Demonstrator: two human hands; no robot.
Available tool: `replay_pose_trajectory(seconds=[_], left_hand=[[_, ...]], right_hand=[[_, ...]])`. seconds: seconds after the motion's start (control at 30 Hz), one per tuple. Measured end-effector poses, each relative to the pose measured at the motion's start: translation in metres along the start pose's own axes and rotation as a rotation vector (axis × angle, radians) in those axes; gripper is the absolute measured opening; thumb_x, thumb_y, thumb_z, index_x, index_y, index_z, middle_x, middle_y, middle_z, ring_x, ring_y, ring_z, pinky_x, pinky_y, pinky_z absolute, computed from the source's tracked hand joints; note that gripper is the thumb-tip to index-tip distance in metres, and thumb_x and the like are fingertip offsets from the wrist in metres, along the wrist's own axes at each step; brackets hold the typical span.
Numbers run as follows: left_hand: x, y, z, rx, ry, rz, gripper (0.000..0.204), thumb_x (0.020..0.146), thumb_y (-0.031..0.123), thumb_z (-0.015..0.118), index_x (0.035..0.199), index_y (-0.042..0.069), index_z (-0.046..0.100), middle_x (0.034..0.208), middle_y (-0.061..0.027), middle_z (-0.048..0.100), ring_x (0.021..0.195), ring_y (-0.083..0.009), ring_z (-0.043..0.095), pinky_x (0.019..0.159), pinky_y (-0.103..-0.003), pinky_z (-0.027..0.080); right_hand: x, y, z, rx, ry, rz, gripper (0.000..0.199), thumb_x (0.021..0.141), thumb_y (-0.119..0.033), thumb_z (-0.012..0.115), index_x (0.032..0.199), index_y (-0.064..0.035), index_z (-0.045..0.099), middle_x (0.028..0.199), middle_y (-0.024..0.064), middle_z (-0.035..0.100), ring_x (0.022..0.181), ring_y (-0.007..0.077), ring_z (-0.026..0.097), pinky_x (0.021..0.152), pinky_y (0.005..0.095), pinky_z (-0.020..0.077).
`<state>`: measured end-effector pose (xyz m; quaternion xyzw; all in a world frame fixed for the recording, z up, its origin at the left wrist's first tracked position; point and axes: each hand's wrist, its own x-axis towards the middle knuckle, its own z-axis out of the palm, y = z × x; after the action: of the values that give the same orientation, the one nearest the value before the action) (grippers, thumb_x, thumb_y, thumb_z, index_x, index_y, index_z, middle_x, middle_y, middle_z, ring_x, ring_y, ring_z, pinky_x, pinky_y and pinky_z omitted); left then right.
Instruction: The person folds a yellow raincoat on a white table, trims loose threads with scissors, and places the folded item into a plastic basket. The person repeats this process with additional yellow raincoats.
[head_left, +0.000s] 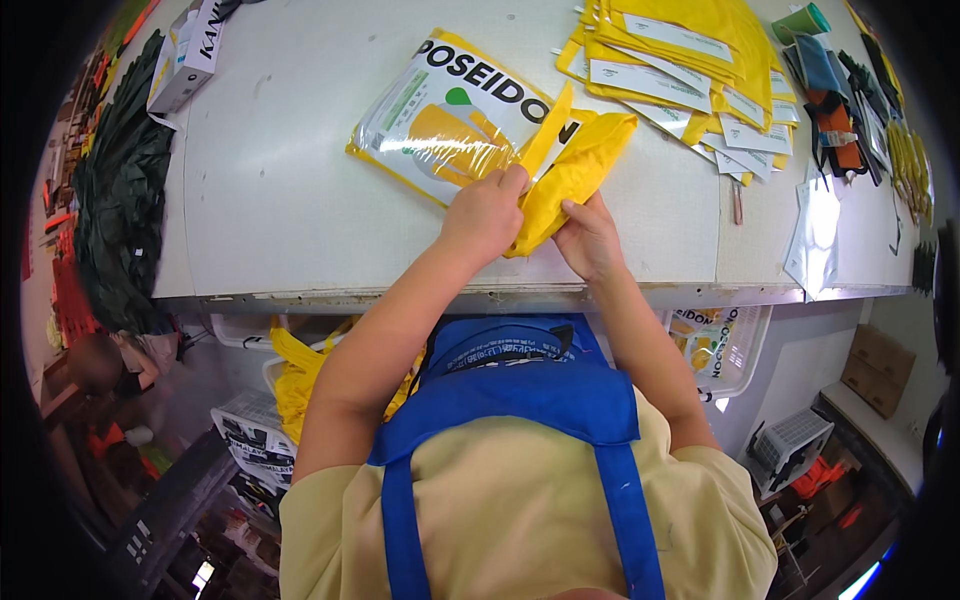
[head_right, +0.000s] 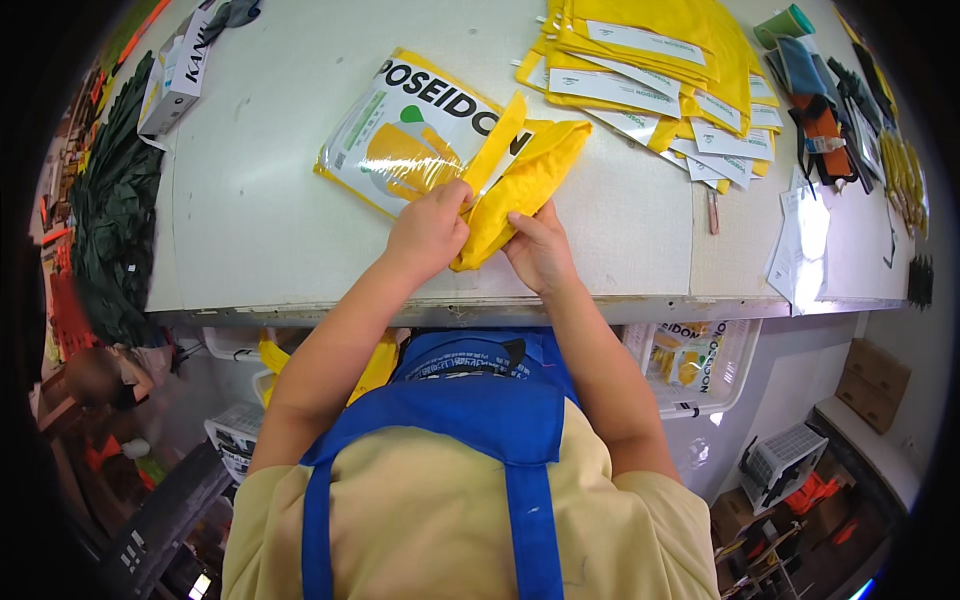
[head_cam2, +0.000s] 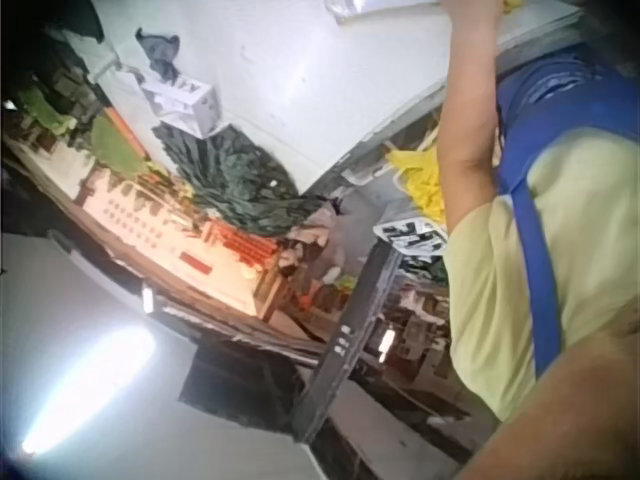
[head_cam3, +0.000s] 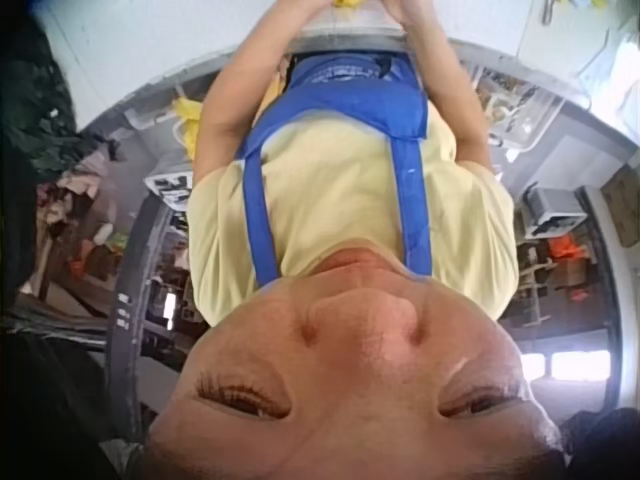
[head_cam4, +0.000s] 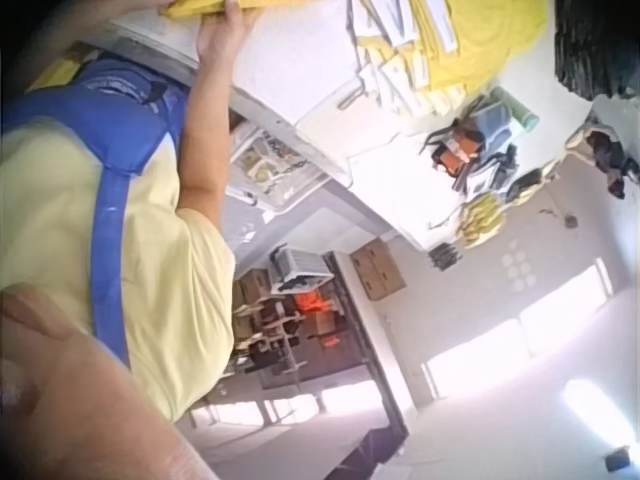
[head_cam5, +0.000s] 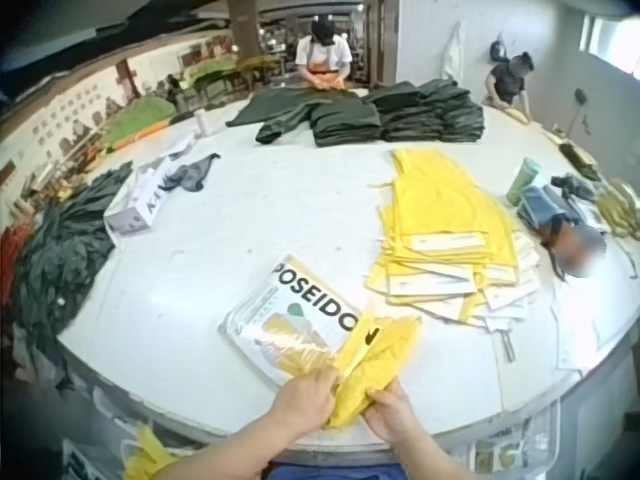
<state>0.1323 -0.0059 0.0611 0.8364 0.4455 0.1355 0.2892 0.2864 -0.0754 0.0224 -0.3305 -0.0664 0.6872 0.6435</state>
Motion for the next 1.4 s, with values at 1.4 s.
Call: replay_pose_trajectory(seconds=[1.4], left_hand=[[-0.088,-0.075,-0.025,-1.559,-0.372,-0.377,0.050,0.101,0.035,0.036,0.134,-0.003,0.041,0.132,-0.0137,0.050,0.120,-0.0203,0.049,0.101,-0.031,0.038]], right_hand=[[0.056,-0.036,0.110,-1.416,-0.466,0.165,0.096,0.058,-0.012,0.080,0.142,-0.0103,0.032,0.132,0.0090,0.043,0.118,0.0208,0.044,0.100,0.0331,0.0397]])
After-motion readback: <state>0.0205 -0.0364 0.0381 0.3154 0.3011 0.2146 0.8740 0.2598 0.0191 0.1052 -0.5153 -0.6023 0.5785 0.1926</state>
